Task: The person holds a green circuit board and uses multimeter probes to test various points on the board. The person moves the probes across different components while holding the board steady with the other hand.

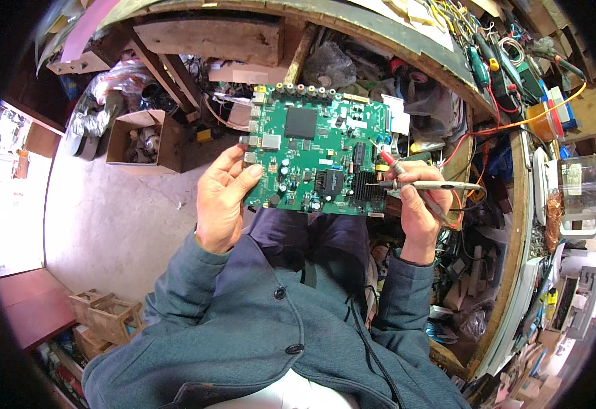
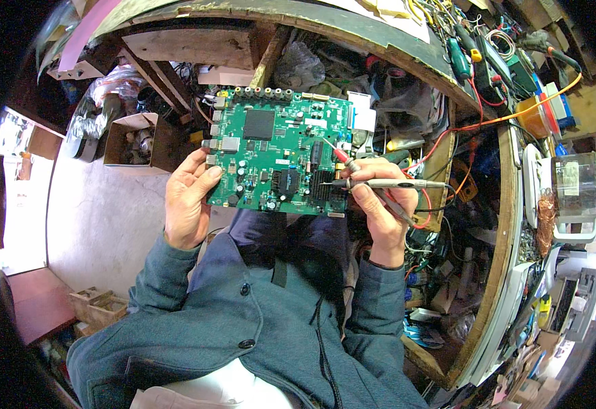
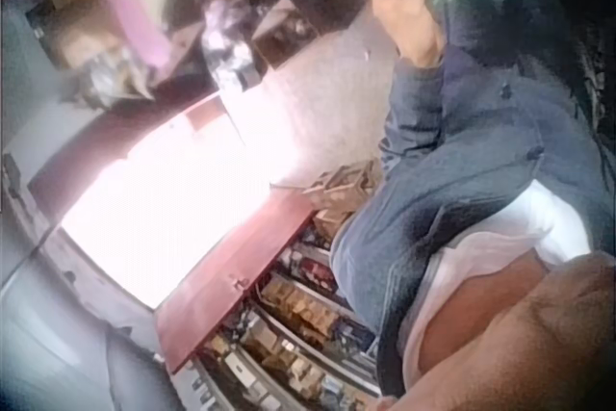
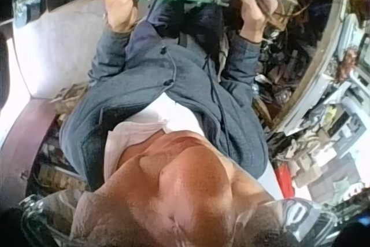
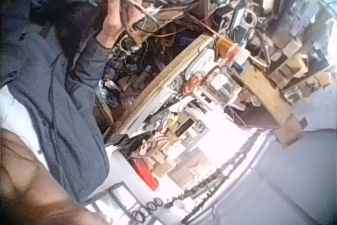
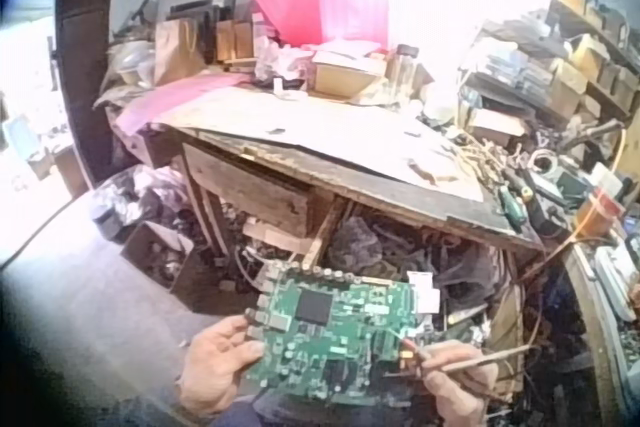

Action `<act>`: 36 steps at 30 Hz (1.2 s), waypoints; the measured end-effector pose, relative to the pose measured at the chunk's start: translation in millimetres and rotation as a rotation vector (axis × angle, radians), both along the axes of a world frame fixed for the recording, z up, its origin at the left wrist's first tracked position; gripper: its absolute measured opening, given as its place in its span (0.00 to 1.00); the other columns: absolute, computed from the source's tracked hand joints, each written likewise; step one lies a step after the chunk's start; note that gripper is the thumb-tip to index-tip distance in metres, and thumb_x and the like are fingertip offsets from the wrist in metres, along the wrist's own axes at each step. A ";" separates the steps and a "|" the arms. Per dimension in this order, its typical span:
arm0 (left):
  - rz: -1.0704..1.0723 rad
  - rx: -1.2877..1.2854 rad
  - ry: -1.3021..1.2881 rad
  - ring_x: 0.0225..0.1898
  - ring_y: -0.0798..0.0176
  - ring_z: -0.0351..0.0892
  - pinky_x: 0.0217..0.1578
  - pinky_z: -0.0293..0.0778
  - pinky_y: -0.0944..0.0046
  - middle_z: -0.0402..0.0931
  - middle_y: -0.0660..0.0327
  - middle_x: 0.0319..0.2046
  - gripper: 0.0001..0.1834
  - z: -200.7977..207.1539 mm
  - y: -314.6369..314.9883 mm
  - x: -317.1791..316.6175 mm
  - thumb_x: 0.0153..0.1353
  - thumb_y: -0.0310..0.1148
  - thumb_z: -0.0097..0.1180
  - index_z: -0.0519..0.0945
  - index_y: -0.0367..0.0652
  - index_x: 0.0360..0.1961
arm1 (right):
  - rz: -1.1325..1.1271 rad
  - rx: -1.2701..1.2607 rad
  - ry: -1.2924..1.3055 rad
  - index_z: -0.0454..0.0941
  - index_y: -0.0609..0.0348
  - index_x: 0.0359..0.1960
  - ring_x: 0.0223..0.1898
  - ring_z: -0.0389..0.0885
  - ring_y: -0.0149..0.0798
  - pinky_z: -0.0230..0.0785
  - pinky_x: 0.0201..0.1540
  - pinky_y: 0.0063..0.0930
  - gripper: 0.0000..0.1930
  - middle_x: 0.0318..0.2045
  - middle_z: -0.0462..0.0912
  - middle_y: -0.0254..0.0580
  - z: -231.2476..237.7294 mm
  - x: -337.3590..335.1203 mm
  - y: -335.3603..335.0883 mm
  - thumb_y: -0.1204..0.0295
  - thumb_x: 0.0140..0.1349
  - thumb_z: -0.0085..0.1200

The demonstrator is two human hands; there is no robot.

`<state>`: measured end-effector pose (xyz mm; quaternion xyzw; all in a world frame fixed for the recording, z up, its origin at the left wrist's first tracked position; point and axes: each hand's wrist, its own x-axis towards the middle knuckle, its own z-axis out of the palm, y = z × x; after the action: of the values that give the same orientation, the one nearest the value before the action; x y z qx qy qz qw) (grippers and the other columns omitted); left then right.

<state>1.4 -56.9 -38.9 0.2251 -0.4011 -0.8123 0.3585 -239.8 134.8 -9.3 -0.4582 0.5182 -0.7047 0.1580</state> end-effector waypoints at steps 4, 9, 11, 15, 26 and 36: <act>-0.008 -0.009 -0.010 0.53 0.64 0.86 0.57 0.80 0.65 0.85 0.53 0.55 0.23 -1.7 0.3 3.2 0.71 0.20 0.60 0.73 0.31 0.65 | 0.012 -0.002 -0.022 0.84 0.66 0.43 0.46 0.87 0.43 0.78 0.54 0.39 0.11 0.44 0.87 0.51 1.5 2.3 -1.5 0.71 0.67 0.68; -0.008 0.009 -0.005 0.54 0.64 0.85 0.56 0.81 0.65 0.84 0.52 0.57 0.21 -2.2 1.9 5.6 0.71 0.18 0.60 0.75 0.30 0.64 | 0.014 0.024 -0.011 0.84 0.66 0.44 0.47 0.87 0.43 0.78 0.55 0.39 0.11 0.44 0.87 0.50 1.6 1.5 0.0 0.72 0.67 0.68; -0.013 0.017 -0.011 0.53 0.64 0.86 0.56 0.81 0.65 0.85 0.52 0.56 0.21 -1.9 2.7 6.9 0.71 0.18 0.60 0.75 0.31 0.64 | 0.025 0.025 0.007 0.83 0.66 0.44 0.47 0.87 0.43 0.78 0.55 0.38 0.11 0.44 0.87 0.50 1.5 -0.6 -0.6 0.72 0.67 0.68; -0.033 0.029 -0.032 0.52 0.65 0.86 0.55 0.82 0.65 0.85 0.52 0.54 0.21 -2.6 3.4 9.8 0.71 0.19 0.60 0.75 0.30 0.64 | 0.033 0.037 -0.004 0.83 0.67 0.45 0.47 0.86 0.42 0.78 0.56 0.38 0.11 0.45 0.87 0.49 1.1 0.8 0.0 0.72 0.68 0.67; -0.011 0.031 -0.069 0.52 0.64 0.86 0.53 0.83 0.65 0.85 0.52 0.54 0.24 -7.9 7.4 11.2 0.71 0.20 0.61 0.73 0.31 0.67 | 0.041 0.102 -0.041 0.84 0.68 0.49 0.48 0.87 0.41 0.81 0.53 0.36 0.11 0.46 0.86 0.49 0.5 2.8 0.2 0.75 0.70 0.64; -0.029 0.052 -0.066 0.51 0.64 0.86 0.54 0.83 0.65 0.86 0.53 0.53 0.25 -10.5 6.8 10.8 0.72 0.21 0.61 0.72 0.32 0.68 | -0.046 0.037 -0.086 0.83 0.71 0.53 0.45 0.89 0.42 0.84 0.49 0.35 0.14 0.47 0.88 0.55 -2.1 3.9 -0.5 0.70 0.74 0.62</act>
<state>12.2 -50.1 -49.4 0.2550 -0.3946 -0.8199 0.3273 -235.9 134.2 -11.4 -0.4125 0.5340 -0.7176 0.1724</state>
